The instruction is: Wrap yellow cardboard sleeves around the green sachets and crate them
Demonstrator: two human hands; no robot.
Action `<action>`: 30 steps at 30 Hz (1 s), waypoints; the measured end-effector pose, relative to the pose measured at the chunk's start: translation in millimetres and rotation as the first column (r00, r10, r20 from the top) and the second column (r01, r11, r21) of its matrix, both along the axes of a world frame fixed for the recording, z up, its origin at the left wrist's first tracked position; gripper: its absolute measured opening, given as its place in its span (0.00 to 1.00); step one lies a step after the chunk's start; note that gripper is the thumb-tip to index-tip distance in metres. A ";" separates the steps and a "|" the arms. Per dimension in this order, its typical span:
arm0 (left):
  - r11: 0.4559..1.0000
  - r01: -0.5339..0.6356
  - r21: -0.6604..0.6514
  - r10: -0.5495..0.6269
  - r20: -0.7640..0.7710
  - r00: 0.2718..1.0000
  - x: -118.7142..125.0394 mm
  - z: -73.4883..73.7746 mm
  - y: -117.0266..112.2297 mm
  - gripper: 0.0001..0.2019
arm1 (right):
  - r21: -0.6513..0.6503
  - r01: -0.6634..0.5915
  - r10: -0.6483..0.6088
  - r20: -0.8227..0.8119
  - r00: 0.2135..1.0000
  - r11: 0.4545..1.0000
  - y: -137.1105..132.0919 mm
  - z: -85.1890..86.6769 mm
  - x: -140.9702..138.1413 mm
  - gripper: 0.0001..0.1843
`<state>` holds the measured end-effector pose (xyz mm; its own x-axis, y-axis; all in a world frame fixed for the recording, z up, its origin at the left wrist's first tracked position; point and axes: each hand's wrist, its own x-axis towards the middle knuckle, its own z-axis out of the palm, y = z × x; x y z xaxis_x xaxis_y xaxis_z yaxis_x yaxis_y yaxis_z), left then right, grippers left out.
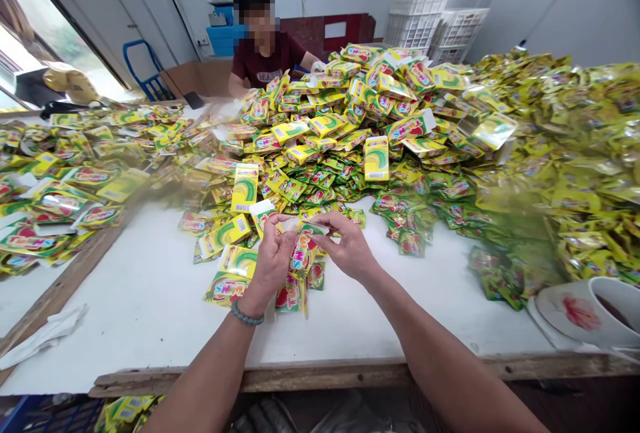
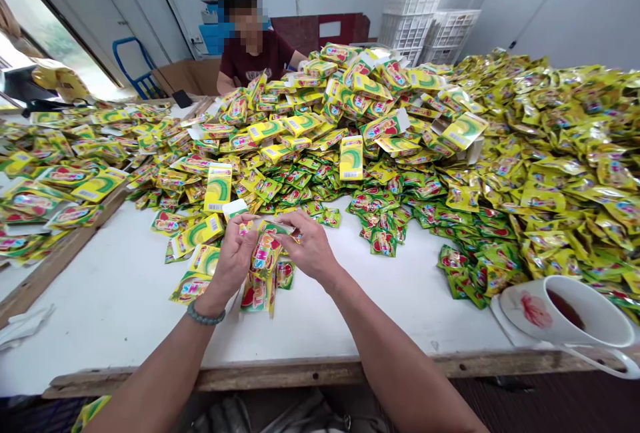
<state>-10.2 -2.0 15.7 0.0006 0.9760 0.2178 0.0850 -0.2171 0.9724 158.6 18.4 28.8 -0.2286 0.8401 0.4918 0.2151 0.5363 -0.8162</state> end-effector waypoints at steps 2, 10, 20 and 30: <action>0.995 -0.101 0.005 0.101 -0.005 0.995 -2.2 -1.8 3.3 0.19 | 0.125 0.037 -0.046 0.069 0.997 0.991 -3.3 -1.1 -2.3 0.09; 0.970 -0.231 -0.080 0.243 0.212 0.947 -0.1 -8.0 15.7 0.19 | -0.121 0.018 -0.047 -0.239 0.970 0.993 -6.6 0.1 -10.9 0.21; 0.913 -0.327 0.243 0.343 -0.026 0.939 10.2 3.5 -3.8 0.12 | -0.373 -0.077 -0.101 -0.436 0.894 0.925 -7.8 -6.2 -19.8 0.17; 0.974 -0.186 0.126 0.179 0.065 0.982 9.6 8.6 -4.4 0.11 | -0.237 -0.046 -0.024 -0.285 0.958 0.970 -14.5 -4.5 1.4 0.12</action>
